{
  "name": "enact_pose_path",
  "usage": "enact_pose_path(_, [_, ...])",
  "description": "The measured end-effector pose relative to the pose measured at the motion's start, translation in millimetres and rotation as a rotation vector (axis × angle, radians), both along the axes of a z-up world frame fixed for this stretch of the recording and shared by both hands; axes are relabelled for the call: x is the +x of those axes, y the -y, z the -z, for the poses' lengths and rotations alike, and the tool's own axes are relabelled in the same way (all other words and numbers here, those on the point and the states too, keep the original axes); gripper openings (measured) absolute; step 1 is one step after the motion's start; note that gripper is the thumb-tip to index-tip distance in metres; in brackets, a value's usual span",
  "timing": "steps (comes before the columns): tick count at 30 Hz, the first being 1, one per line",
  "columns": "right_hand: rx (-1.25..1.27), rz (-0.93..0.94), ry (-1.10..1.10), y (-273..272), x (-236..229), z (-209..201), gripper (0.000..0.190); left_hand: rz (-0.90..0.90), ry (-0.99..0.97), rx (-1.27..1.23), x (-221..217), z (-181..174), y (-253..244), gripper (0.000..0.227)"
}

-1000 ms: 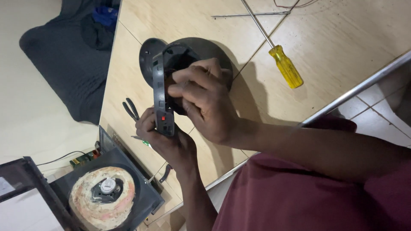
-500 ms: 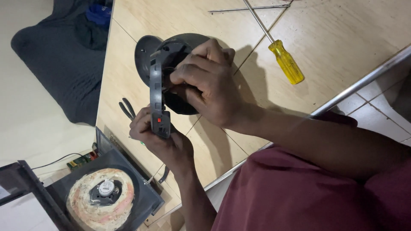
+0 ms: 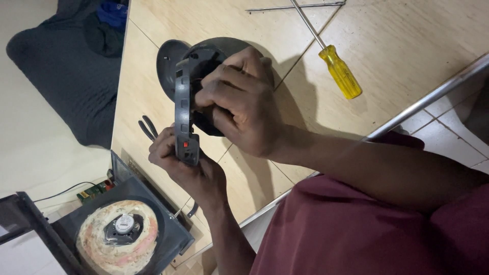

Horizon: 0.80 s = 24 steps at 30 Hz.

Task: Assembling a portable speaker by connecting internal electronics and fitting the plastic housing components together.

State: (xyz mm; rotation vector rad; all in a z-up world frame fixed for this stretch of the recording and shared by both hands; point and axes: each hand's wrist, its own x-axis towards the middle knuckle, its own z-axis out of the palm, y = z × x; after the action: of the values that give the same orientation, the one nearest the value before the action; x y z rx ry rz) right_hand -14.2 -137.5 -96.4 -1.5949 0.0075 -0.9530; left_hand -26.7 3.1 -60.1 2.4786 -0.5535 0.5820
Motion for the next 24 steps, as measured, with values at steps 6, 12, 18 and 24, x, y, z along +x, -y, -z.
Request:
enact_pose_path(6, [0.011,0.037,0.021,-3.4,2.1,-1.9,0.02,0.011,0.013,0.07,-1.7,-4.7,1.7,0.028])
enact_pose_path(12, [-0.046,0.057,0.074,0.9,0.7,0.1,0.029,0.008,-0.005,0.082,-2.0,-3.2,0.3,0.036])
enact_pose_path(18, [-0.012,0.066,0.098,4.1,0.0,0.4,0.023,0.023,0.015,0.127,-3.2,-6.0,4.3,0.038])
enact_pose_path(24, [-0.06,0.066,0.104,3.1,-0.8,2.8,0.019,0.015,0.003,0.136,-4.3,-5.6,3.5,0.047])
